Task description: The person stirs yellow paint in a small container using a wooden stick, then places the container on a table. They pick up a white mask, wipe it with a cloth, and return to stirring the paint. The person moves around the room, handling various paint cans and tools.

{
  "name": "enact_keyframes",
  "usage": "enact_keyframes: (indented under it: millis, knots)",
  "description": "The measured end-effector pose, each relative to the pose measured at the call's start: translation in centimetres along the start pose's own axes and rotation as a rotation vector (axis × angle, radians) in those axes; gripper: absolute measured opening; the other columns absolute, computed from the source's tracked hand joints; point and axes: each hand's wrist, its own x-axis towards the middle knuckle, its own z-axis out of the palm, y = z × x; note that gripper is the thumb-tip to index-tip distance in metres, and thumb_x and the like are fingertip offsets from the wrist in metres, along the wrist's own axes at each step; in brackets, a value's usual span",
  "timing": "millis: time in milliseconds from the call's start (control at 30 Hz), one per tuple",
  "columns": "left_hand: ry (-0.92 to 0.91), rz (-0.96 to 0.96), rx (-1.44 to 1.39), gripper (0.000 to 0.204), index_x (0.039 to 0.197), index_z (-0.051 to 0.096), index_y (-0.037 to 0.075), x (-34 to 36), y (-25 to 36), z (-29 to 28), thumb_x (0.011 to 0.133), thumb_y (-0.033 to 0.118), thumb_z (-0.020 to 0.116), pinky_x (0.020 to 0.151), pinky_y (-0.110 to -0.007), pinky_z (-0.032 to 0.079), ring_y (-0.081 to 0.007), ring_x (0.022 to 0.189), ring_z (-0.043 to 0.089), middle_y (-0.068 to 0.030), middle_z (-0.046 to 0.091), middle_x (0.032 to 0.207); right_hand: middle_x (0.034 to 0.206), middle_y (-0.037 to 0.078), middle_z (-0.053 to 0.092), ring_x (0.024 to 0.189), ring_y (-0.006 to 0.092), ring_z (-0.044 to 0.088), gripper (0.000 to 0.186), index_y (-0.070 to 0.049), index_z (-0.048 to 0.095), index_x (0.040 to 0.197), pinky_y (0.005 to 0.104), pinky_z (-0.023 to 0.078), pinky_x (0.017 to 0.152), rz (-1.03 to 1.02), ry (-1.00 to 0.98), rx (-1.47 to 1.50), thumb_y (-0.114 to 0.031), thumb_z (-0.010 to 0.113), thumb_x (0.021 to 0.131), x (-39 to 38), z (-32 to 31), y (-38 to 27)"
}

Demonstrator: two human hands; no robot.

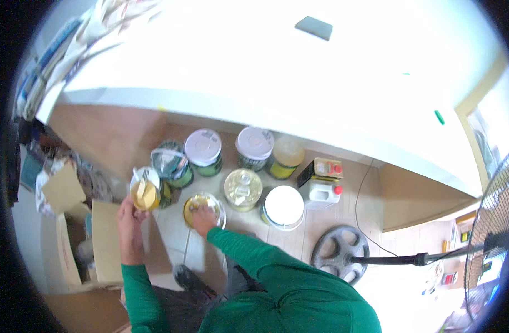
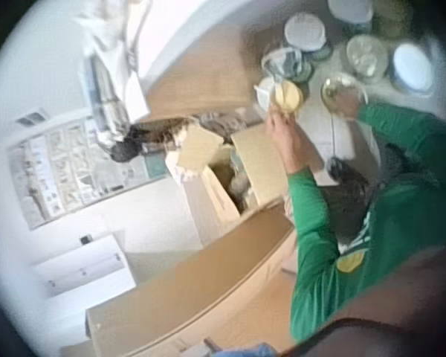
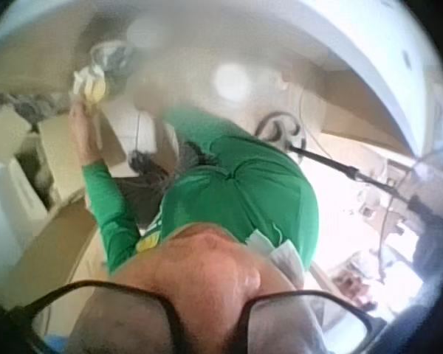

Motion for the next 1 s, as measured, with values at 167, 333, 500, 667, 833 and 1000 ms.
enact_keyframes:
  millis: [167, 333, 500, 667, 833, 1000]
  knots:
    - [-0.160, 0.041, -0.047, 0.041, 0.140, 0.064, 0.002, 1.4, -1.3, 0.3, 0.111, 0.029, 0.057, 0.065, -0.026, 0.056, -0.0038, 0.070, 0.055, 0.0061, 0.055, 0.080, 0.123, 0.021, 0.069, 0.124, 0.0408, 0.061, 0.039, -0.005, 0.069, 0.123, 0.0524, 0.045, 0.108, 0.088, 0.096, 0.219, -0.031, 0.064, 0.094, -1.1, -4.1, 0.8]
    - [-0.209, -0.023, 0.093, 0.045, 0.143, 0.061, -0.001, 0.9, -4.1, 2.7, 0.110, 0.030, 0.058, 0.079, -0.032, 0.061, -0.0136, 0.091, 0.069, -0.0042, 0.069, 0.107, 0.116, 0.026, 0.071, 0.112, 0.0416, 0.067, 0.035, -0.001, 0.072, 0.113, 0.0484, 0.054, 0.098, 0.128, 0.238, 0.506, -0.030, 0.068, 0.093, -5.7, -5.6, 6.5]
    - [-0.351, -0.083, 0.110, 0.048, 0.148, 0.055, -0.003, 0.8, -9.2, 5.3, 0.108, 0.025, 0.060, 0.086, -0.034, 0.062, -0.0199, 0.103, 0.071, -0.0099, 0.069, 0.123, 0.107, 0.023, 0.073, 0.098, 0.0408, 0.071, 0.036, -0.001, 0.070, 0.119, 0.0475, 0.056, 0.087, -0.001, 0.218, 0.506, -0.029, 0.068, 0.097, -15.4, -9.3, 12.0]
    - [-0.363, -0.220, 0.150, 0.047, 0.146, 0.059, -0.001, 2.9, -16.2, 12.8, 0.105, 0.023, 0.065, 0.072, -0.028, 0.061, -0.0165, 0.082, 0.072, -0.0086, 0.071, 0.104, 0.110, 0.018, 0.070, 0.109, 0.0379, 0.064, 0.033, -0.004, 0.073, 0.117, 0.0470, 0.052, 0.097, 0.074, 0.102, 0.425, -0.027, 0.070, 0.095, -22.0, -9.5, 11.0]
    - [-0.438, -0.233, 0.302, 0.043, 0.140, 0.064, 0.000, 3.2, -21.0, 16.7, 0.104, 0.023, 0.064, 0.064, -0.028, 0.058, -0.0143, 0.075, 0.070, -0.0090, 0.073, 0.093, 0.117, 0.016, 0.067, 0.114, 0.0389, 0.061, 0.029, -0.004, 0.073, 0.116, 0.0477, 0.050, 0.101, 0.110, 0.134, 0.425, -0.023, 0.071, 0.093, -24.1, -6.9, 9.9]
    - [-0.531, -0.198, 0.472, 0.038, 0.137, 0.066, 0.001, 5.1, -24.4, 19.8, 0.106, 0.022, 0.063, 0.069, -0.028, 0.061, -0.0135, 0.084, 0.070, -0.0084, 0.073, 0.108, 0.116, 0.017, 0.067, 0.114, 0.0399, 0.061, 0.027, -0.005, 0.072, 0.115, 0.0494, 0.050, 0.101, 0.137, 0.118, 0.477, -0.022, 0.070, 0.094, -23.6, -7.0, 10.9]
